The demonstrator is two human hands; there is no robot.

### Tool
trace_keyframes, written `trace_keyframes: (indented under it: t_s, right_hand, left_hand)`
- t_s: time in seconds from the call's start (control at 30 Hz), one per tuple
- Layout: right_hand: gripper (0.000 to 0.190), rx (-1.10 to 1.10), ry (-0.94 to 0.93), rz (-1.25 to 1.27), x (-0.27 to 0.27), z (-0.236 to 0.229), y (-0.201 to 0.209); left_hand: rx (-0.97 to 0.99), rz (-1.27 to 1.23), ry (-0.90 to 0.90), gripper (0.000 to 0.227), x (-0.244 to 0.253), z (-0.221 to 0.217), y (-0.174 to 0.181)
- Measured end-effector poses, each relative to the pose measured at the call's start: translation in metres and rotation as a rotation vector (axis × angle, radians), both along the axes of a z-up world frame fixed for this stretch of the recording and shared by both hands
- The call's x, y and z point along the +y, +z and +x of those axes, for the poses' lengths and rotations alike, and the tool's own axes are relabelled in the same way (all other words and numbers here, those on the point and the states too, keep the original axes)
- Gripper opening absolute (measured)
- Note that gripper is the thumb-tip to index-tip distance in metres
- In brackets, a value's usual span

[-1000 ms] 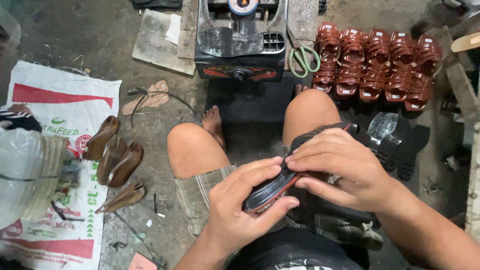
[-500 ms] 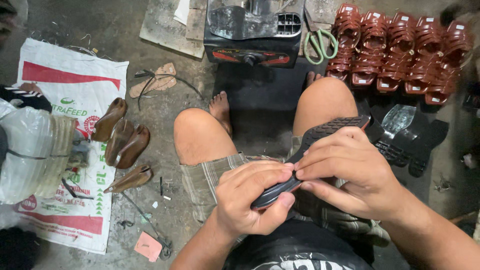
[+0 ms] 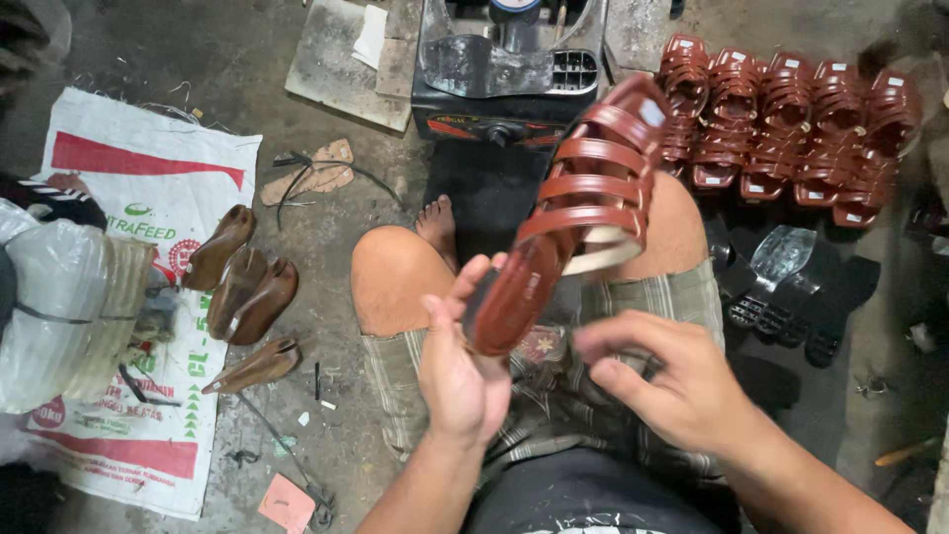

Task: The person assembles brown sandals by attaching black soles to the upper straps. They use a gas stove to heat the sole, then press it onto the sandal upper. The person also uses scissors to trim excess material from the sole. The finished sandals are placed in a pile nearby.

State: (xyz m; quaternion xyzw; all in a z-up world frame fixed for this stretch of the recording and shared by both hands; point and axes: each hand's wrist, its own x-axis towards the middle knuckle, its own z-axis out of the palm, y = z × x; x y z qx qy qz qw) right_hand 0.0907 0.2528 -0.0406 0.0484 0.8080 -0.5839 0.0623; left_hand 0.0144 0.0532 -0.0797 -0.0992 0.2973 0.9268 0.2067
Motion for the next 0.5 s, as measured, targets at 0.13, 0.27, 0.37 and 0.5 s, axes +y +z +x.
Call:
trace_keyframes:
  t_s: [0.13,0.27,0.37,0.5]
  right_hand:
    - [0.051,-0.198,-0.289,-0.888,-0.011,-0.02,-0.058]
    - [0.061,-0.153,-0.299,-0.851,-0.009,-0.01,-0.067]
    - [0.054,-0.171,-0.155,-0.628,0.01,0.012,-0.046]
    - [0.048,-0.31,-0.012,-0.454,0.043,0.018,-0.015]
  left_hand:
    - [-0.017,-0.07,-0.12,0.044,0.023,0.031,-0.034]
    - [0.043,-0.145,-0.225,0.055,0.01,0.028,-0.045]
    - [0.242,-0.236,-0.272,0.069,-0.013,0.008,-0.037]
    - [0.263,0.016,-0.433,0.084,-0.028,-0.026,-0.024]
